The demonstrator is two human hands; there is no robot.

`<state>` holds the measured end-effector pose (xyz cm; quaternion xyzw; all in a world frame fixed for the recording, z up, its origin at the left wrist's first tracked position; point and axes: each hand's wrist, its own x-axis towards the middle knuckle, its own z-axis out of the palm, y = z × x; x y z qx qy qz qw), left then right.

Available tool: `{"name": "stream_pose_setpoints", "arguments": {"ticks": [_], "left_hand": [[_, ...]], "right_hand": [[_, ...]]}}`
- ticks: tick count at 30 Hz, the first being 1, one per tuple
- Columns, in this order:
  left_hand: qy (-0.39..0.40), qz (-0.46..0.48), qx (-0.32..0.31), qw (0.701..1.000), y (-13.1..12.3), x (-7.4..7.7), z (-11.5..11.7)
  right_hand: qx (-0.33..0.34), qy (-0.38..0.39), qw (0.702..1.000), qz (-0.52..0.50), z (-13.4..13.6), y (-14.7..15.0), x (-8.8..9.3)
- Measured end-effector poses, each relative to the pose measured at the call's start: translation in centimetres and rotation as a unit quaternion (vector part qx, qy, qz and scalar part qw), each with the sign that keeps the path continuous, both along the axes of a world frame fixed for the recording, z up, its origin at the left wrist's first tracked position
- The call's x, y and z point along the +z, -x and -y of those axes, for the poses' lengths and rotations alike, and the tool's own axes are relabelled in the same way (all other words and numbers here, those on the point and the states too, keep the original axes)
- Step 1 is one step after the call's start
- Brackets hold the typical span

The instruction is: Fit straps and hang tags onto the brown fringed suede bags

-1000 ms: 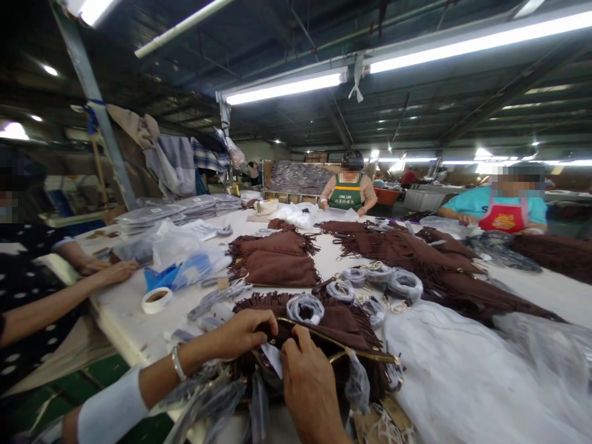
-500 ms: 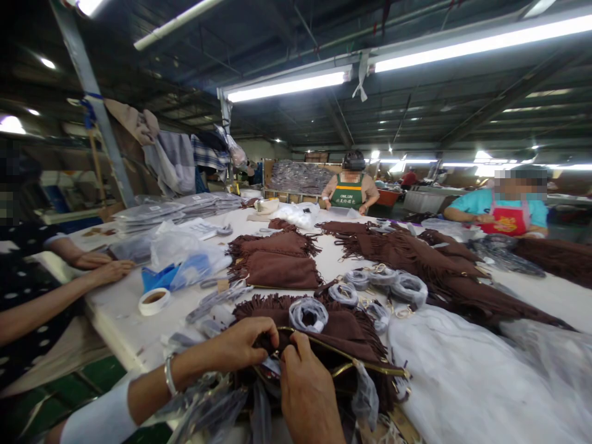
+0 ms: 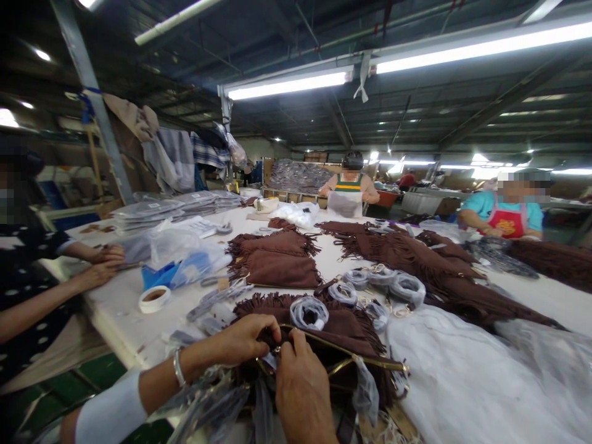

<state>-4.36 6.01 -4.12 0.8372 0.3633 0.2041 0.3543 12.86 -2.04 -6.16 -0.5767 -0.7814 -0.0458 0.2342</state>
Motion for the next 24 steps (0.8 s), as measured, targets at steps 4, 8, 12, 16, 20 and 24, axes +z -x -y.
{"name": "stream_pose_setpoints", "arguments": {"ticks": [4, 8, 12, 16, 20, 24], "left_hand": [[0.019, 0.006, -0.017, 1.000, 0.1, 0.0, -0.6], [0.025, 0.014, -0.021, 0.999, 0.4, 0.0, -0.8], [0.061, 0.031, -0.038, 0.997, 0.9, 0.1, -0.7], [0.088, 0.028, -0.047, 0.995, 1.3, 0.0, -0.8], [0.079, 0.015, -0.054, 0.995, 1.3, -0.2, -0.8], [0.045, -0.001, -0.044, 0.998, 1.1, -0.2, -0.7]], "right_hand": [[-0.002, -0.010, 0.999, -0.032, -0.4, 0.1, -0.4], [0.002, -0.018, 0.998, -0.060, -0.9, 0.0, -1.2], [0.004, -0.013, 0.998, -0.065, -1.3, 0.0, -1.7], [0.004, 0.004, 0.998, -0.059, -1.6, 0.3, -1.9], [-0.010, -0.019, 0.999, -0.035, -1.7, 0.7, -2.3], [-0.037, -0.029, 0.999, -0.018, -1.7, 0.9, -2.7]]}}
